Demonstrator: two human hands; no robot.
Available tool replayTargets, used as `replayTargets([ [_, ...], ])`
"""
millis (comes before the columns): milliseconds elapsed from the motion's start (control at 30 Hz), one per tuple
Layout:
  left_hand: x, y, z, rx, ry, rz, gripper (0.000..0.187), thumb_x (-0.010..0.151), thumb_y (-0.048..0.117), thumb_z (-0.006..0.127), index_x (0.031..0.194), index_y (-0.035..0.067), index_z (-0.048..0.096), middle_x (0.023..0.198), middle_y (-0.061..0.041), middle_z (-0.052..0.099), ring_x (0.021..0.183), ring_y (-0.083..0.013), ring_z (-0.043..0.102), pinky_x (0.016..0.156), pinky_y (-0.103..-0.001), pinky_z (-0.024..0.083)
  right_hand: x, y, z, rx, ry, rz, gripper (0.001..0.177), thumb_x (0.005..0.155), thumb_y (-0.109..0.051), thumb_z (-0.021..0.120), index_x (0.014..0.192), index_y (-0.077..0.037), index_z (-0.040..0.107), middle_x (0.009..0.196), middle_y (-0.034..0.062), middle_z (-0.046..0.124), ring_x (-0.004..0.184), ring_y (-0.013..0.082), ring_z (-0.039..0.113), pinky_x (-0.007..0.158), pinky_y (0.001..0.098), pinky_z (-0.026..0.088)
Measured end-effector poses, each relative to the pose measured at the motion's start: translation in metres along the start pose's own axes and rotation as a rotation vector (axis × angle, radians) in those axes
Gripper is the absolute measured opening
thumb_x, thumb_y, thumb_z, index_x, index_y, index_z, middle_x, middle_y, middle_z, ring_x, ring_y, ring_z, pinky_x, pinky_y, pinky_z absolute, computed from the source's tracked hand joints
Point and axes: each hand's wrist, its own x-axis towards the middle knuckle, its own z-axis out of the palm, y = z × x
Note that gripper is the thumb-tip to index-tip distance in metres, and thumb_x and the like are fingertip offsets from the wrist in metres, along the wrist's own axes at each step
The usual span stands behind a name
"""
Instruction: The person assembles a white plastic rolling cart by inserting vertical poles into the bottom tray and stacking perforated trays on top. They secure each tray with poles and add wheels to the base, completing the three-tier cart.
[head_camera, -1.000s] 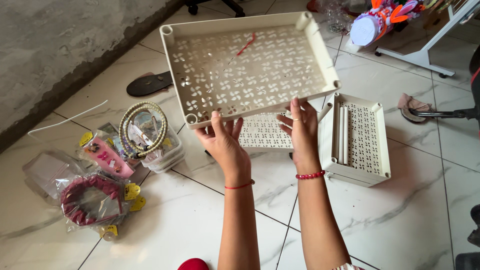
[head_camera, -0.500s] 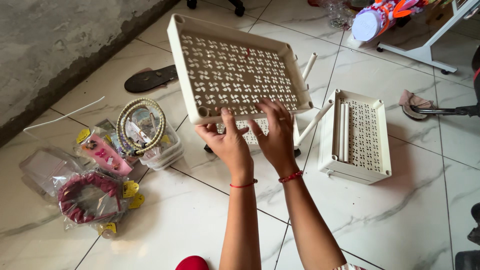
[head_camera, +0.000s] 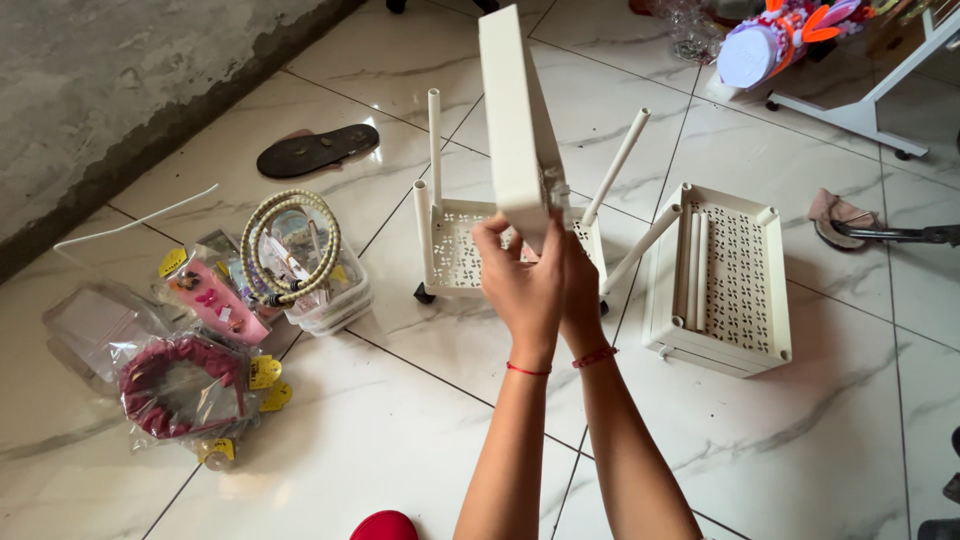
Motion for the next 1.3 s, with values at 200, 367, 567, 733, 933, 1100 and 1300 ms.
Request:
replayTargets([
  [200, -0.004, 0.003, 0.006, -0.133, -0.149, 0.083, 0.046, 0.094, 0.016, 0.075, 0.134, 0.003, 0.057, 0.126, -0.017, 0.072, 0.112, -0.0183, 0.074, 0.077, -0.027, 0.065, -0.002, 0.037, -0.002, 0.106, 0.046, -0.101, 0.056, 0.098, -0.033, 0.065, 0.139, 0.001, 0.049, 0.112, 0.0172, 0.070, 0.090, 0.0303, 0.071, 0.068, 0.0384, 0.057],
  [367, -0.013, 0.006, 0.008, -0.115, -0.345, 0.128, 0.031, 0.099, 0.013, 0.067, 0.130, 0.009, 0.067, 0.137, -0.010, 0.068, 0.115, -0.0196, 0.073, 0.081, -0.027, 0.065, -0.009, 0.077, 0.001, 1.198, -0.146, 0.399, 0.052, 0.115, -0.044, 0.039, 0.138, 0.000, 0.051, 0.115, 0.0080, 0.066, 0.095, 0.0143, 0.068, 0.079, 0.0303, 0.057],
  [567, -0.016, 0.000, 0.011, 0.080, -0.394, 0.308, 0.033, 0.100, 0.010, 0.065, 0.131, 0.019, 0.070, 0.139, -0.004, 0.069, 0.123, -0.0263, 0.065, 0.105, -0.038, 0.053, -0.022, 0.096, 0.008, 1.016, -0.158, 0.196, 0.049, 0.116, -0.041, 0.043, 0.151, -0.006, 0.040, 0.131, 0.0023, 0.053, 0.113, 0.0092, 0.053, 0.094, 0.0277, 0.048],
  [733, -0.020, -0.001, 0.016, 0.202, -0.433, 0.379, 0.044, 0.098, 0.008, 0.064, 0.137, 0.029, 0.067, 0.138, -0.005, 0.063, 0.122, -0.0269, 0.058, 0.103, -0.038, 0.051, -0.019, 0.092, 0.011, 1.682, -0.272, 0.185, 0.053, 0.120, -0.042, 0.035, 0.166, -0.018, 0.030, 0.138, 0.0008, 0.049, 0.122, 0.0109, 0.050, 0.103, 0.0315, 0.045],
  [933, -0.024, -0.006, 0.029, 0.294, -0.426, 0.475, 0.049, 0.099, 0.009, 0.065, 0.143, 0.030, 0.062, 0.138, -0.007, 0.060, 0.122, -0.0298, 0.059, 0.103, -0.041, 0.051, -0.020, 0.079, 0.002, 1.853, -0.218, 0.297, 0.055, 0.116, -0.041, 0.032, 0.165, -0.017, 0.027, 0.148, 0.0010, 0.042, 0.133, 0.0125, 0.044, 0.111, 0.0331, 0.040],
  [1100, -0.028, -0.019, 0.027, 0.316, -0.424, 0.506, 0.053, 0.100, 0.008, 0.063, 0.150, 0.025, 0.056, 0.147, -0.001, 0.058, 0.133, -0.0310, 0.059, 0.114, -0.041, 0.049, -0.017, 0.069, -0.005, 1.832, -0.171, 0.382, 0.056, 0.113, -0.040, 0.031, 0.164, -0.017, 0.024, 0.157, 0.0012, 0.037, 0.142, 0.0138, 0.040, 0.117, 0.0344, 0.036],
  [1300, -0.027, -0.025, 0.025, 0.457, -0.375, 0.464, 0.066, 0.092, 0.014, 0.071, 0.153, 0.020, 0.049, 0.154, -0.011, 0.054, 0.136, -0.0380, 0.055, 0.111, -0.045, 0.047, -0.017, 0.077, -0.005, 1.465, -0.229, 0.220, 0.058, 0.112, -0.040, 0.030, 0.164, -0.015, 0.022, 0.169, 0.0026, 0.029, 0.154, 0.0156, 0.033, 0.125, 0.0356, 0.030],
])
